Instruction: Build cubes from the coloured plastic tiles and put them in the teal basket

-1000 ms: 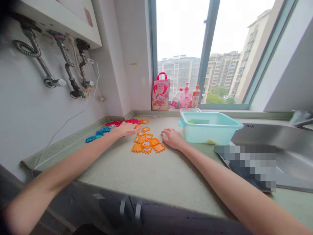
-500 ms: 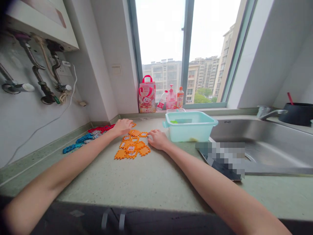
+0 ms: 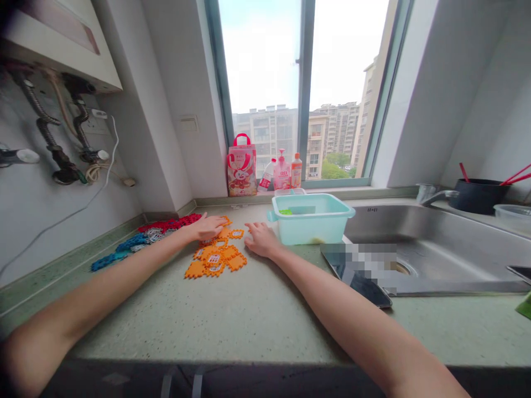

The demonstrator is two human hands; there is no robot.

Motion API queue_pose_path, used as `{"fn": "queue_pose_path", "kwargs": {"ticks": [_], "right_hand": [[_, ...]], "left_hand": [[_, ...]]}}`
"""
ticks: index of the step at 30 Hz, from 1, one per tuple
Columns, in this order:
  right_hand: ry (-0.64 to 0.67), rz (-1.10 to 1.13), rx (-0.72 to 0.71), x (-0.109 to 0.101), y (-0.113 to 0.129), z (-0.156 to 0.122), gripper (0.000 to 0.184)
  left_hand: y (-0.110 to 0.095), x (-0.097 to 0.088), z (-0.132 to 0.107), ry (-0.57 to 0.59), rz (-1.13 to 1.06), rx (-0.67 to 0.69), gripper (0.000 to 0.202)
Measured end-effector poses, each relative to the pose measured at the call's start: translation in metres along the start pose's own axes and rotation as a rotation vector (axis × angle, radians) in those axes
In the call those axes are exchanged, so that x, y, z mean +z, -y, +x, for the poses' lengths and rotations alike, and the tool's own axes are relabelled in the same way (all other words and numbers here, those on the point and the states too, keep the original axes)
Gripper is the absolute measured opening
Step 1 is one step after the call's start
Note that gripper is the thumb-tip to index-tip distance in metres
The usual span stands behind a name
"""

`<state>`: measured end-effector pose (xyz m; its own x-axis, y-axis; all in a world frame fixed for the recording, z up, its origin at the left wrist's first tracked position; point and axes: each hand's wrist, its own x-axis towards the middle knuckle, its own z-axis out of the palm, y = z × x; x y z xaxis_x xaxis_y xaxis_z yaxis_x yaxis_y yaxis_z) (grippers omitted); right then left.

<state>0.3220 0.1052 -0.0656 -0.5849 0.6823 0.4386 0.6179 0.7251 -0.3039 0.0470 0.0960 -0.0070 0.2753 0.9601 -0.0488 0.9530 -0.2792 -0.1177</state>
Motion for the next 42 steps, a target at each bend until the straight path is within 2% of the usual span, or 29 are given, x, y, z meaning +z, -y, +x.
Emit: {"fn": "queue_pose_path", "kwargs": {"ticks": [3,6,12,15,18,19,21,23,27,30,33,35,38,42], "right_hand": [[-0.008,0.017,-0.023,0.0,0.001,0.0,0.049],[-0.02,0.031,-0.042,-0.001,0.002,-0.001,0.044],[-0.039,0.085,-0.101,-0.003,0.004,-0.005,0.037],[-0.034,0.027,-0.18,-0.013,0.01,-0.009,0.036],[0.027,-0.054,-0.3,-0.032,0.028,-0.015,0.034],[0.066,-0.067,-0.316,-0.04,0.036,-0.017,0.033],[0.166,-0.082,-0.301,-0.054,0.055,-0.021,0.03],[0.268,-0.102,-0.26,-0.064,0.071,-0.024,0.026],[0.398,-0.18,-0.149,-0.075,0.084,-0.029,0.032],[0.451,-0.201,-0.139,-0.076,0.08,-0.031,0.029],[0.409,-0.205,-0.176,-0.076,0.073,-0.03,0.022],[0.312,-0.205,-0.196,-0.073,0.071,-0.029,0.022],[0.128,-0.136,-0.223,-0.066,0.069,-0.028,0.023],[0.039,-0.032,-0.266,-0.052,0.07,-0.029,0.021]], "left_hand": [[-0.01,0.005,-0.03,-0.017,0.004,0.068,0.06],[-0.02,0.009,-0.054,-0.087,0.043,0.098,0.062],[-0.029,0.015,-0.081,-0.167,0.007,0.088,0.057],[-0.026,0.007,-0.092,-0.236,-0.025,0.132,0.057],[-0.016,-0.011,-0.102,-0.273,-0.104,0.153,0.051],[-0.012,-0.017,-0.106,-0.233,-0.15,0.158,0.045],[-0.005,-0.028,-0.112,-0.053,-0.268,0.216,0.039],[-0.003,-0.034,-0.117,0.086,-0.325,0.25,0.043],[-0.01,-0.036,-0.122,0.127,-0.281,0.198,0.061],[-0.015,-0.035,-0.122,0.158,-0.264,0.192,0.06],[-0.011,-0.039,-0.123,0.161,-0.225,0.164,0.054],[-0.007,-0.043,-0.125,0.166,-0.207,0.121,0.055],[-0.003,-0.051,-0.129,0.246,-0.245,0.1,0.061],[-0.01,-0.058,-0.134,0.355,-0.308,0.156,0.065]]}}
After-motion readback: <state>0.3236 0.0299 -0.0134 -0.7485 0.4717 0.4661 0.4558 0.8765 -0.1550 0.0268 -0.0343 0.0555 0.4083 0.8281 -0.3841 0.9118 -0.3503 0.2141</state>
